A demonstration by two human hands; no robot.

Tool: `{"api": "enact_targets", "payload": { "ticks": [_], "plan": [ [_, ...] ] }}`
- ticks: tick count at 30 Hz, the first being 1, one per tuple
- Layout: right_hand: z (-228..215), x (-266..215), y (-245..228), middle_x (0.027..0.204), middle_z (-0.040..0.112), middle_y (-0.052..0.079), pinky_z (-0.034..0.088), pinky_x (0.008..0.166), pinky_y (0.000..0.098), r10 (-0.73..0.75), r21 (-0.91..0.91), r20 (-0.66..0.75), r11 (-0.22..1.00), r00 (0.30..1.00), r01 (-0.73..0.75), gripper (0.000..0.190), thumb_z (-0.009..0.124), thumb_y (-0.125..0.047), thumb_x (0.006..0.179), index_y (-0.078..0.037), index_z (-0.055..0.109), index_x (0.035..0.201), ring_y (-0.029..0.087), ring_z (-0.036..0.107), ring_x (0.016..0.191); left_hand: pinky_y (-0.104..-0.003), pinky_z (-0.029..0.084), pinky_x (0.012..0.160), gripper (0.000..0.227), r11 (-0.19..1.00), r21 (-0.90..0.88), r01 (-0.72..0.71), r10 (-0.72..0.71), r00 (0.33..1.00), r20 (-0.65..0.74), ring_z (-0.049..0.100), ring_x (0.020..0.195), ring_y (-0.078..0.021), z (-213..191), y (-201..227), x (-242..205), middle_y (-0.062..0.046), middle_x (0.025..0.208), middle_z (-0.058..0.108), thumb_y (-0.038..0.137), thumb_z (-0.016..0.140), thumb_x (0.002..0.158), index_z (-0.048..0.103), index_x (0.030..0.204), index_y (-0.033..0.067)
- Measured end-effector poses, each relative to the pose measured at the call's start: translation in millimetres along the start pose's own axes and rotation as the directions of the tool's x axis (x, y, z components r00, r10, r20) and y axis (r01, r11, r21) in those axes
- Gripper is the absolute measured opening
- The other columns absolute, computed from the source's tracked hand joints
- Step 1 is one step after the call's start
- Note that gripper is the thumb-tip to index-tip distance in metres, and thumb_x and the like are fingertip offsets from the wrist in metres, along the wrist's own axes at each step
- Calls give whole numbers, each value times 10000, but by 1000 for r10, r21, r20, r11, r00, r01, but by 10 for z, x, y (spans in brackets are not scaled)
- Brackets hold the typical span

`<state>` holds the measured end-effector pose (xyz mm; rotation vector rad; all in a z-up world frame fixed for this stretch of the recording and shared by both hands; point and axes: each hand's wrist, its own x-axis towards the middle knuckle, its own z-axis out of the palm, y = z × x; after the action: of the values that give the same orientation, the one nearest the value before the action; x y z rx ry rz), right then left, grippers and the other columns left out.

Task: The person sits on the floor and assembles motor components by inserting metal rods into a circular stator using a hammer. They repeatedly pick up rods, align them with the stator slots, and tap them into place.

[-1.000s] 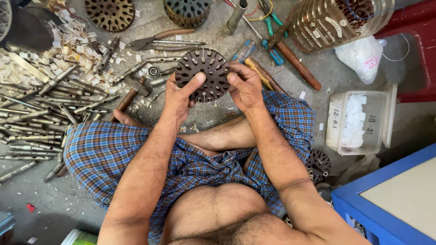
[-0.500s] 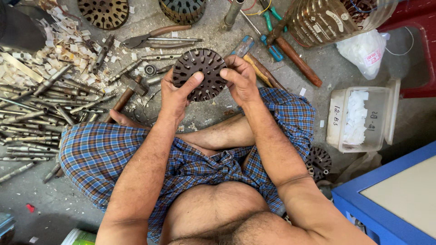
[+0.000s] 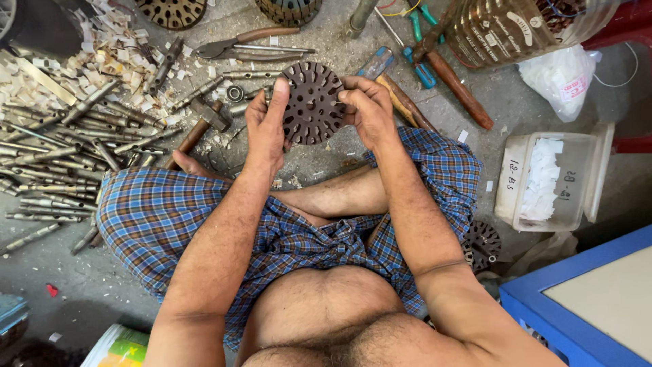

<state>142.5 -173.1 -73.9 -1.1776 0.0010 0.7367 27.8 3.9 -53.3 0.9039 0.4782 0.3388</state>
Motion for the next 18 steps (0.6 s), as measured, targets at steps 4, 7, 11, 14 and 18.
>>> {"api": "enact_targets", "payload": {
  "ticks": [4, 7, 11, 14, 18],
  "plan": [
    [-11, 16, 34, 846, 647, 12, 564, 570, 285, -1, -42, -41, 999, 999, -1, 124, 721, -96, 973, 4, 682, 1034, 90, 603, 664, -220, 313, 313, 333, 989, 110, 101, -89, 990, -111, 526, 434, -35, 14, 46, -13, 38, 712, 691, 439, 715, 974, 703, 930, 108],
    [-20, 13, 54, 868, 700, 22, 593, 572, 289, 16, -68, -37, 998, 999, -18, 160, 707, -136, 949, -9, 696, 1045, 99, 669, 697, -223, 320, 317, 323, 978, 162, 129, -105, 984, -146, 513, 423, -43, 53, 93, 0, 24, 700, 685, 421, 718, 972, 697, 920, 103],
    [-18, 39, 106, 912, 738, 49, 604, 584, 292, -10, -174, -55, 985, 998, 0, 207, 690, -153, 984, 14, 711, 1104, 116, 698, 730, -234, 530, 588, 221, 982, 179, 59, -40, 993, -110, 649, 665, -77, 83, 76, 35, -31, 863, 746, 234, 817, 904, 716, 982, 54],
    [-65, 66, 143, 959, 747, 66, 614, 614, 297, -12, -209, -70, 978, 998, -2, 246, 675, -144, 995, 28, 706, 1167, 126, 704, 769, -278, 623, 769, 266, 972, 231, 46, -29, 997, -75, 727, 820, -118, 73, 8, 45, -70, 971, 782, 83, 863, 829, 707, 1035, 20],
    [-134, 96, 191, 1056, 756, 92, 597, 690, 279, -39, -340, -107, 941, 994, 1, 317, 700, -105, 965, 40, 680, 1246, 133, 705, 856, -281, 625, 782, 289, 936, 347, 48, -30, 998, -57, 728, 822, -113, 47, -36, 79, -73, 972, 787, 39, 879, 805, 707, 1035, 2]
  ]
}}
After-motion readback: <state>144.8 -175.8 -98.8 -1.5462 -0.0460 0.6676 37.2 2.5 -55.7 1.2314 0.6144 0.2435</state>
